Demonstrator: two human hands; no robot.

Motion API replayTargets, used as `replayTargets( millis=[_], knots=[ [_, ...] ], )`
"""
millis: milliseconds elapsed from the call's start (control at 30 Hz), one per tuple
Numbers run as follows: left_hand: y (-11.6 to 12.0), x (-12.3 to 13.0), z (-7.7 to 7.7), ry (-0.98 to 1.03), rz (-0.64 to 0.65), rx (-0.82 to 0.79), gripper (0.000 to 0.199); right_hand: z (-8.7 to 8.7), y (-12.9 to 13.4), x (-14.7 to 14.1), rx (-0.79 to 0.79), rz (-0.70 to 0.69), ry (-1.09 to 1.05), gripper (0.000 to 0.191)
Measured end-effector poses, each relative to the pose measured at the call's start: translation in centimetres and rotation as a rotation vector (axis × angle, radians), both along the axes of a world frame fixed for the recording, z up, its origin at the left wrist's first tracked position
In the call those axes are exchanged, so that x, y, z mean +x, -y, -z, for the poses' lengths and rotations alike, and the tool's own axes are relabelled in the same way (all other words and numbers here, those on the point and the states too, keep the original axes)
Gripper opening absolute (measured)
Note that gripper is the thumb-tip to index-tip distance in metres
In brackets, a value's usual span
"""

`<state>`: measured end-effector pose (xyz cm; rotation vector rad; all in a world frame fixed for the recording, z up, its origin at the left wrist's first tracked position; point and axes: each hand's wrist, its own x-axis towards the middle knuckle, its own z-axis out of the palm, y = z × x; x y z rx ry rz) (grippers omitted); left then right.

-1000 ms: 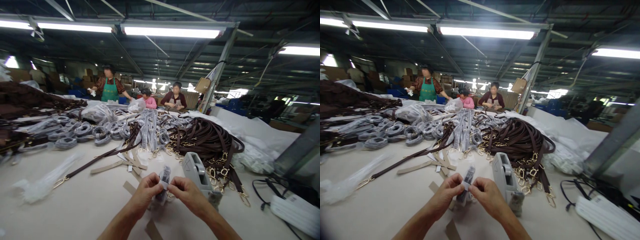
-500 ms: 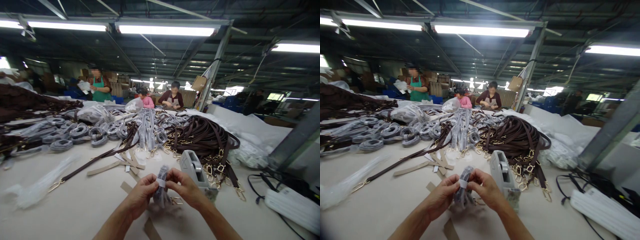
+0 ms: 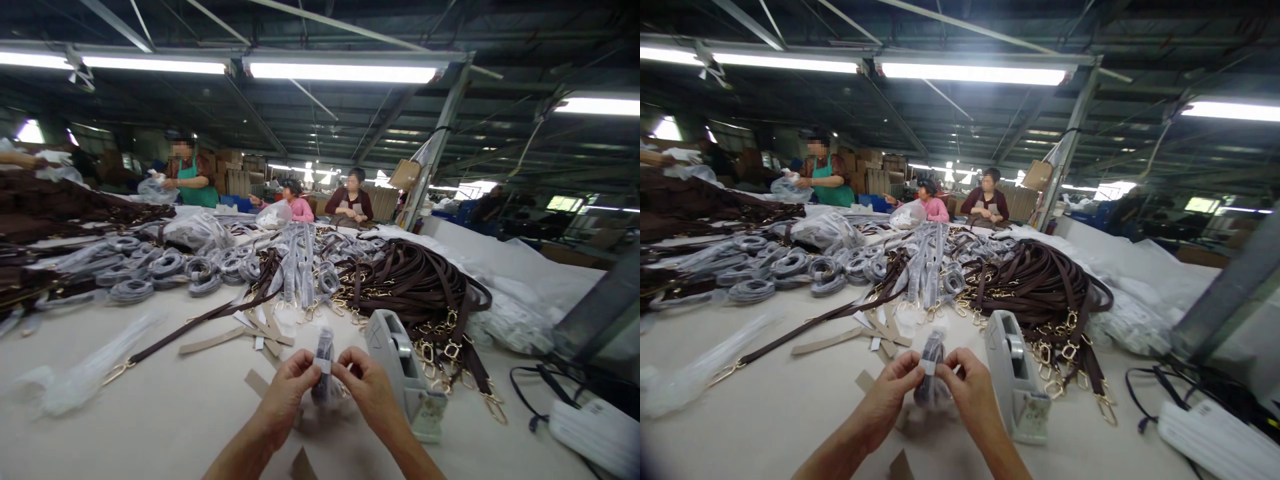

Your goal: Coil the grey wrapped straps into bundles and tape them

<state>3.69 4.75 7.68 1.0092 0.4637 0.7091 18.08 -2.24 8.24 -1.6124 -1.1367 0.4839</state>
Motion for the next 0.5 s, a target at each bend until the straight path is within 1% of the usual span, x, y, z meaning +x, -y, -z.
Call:
replayTargets(
  millis=[100,167,233,300,367,433,500],
  knots=[
    [0.0,0.0,0.0,-0.045,-0.079,0.115,0.031,-0.3,0.0,-0.9,-0.021,0.038,0.009,0.032],
    [0.0,0.0,0.1,-0.111,-0.161,0.240,0.025,-0.4,0.1,-1.3,-0.019,0.033,-0.023,0.032],
    [0.3,-0.1,0.1,-0.212,-0.270,0.394,0.017,-0.5,0.3,-1.6,-0.015,0.007,-0.093,0.031],
    [0.6,-0.3,0.0,-0.314,-0.371,0.547,0.009,-0.6,0.6,-1.8,-0.006,-0.038,-0.198,0.029],
    [1.0,-0.3,-0.1,-0.374,-0.426,0.675,0.006,-0.6,0.9,-1.9,0.022,-0.113,-0.330,0.028],
    [1.4,-0.3,-0.3,-0.380,-0.434,0.773,0.009,-0.3,0.9,-2.1,0.055,-0.206,-0.452,0.028],
    [1.6,-0.1,-0.5,-0.367,-0.428,0.823,0.011,0.2,0.8,-2.1,0.085,-0.267,-0.541,0.030]
  ],
)
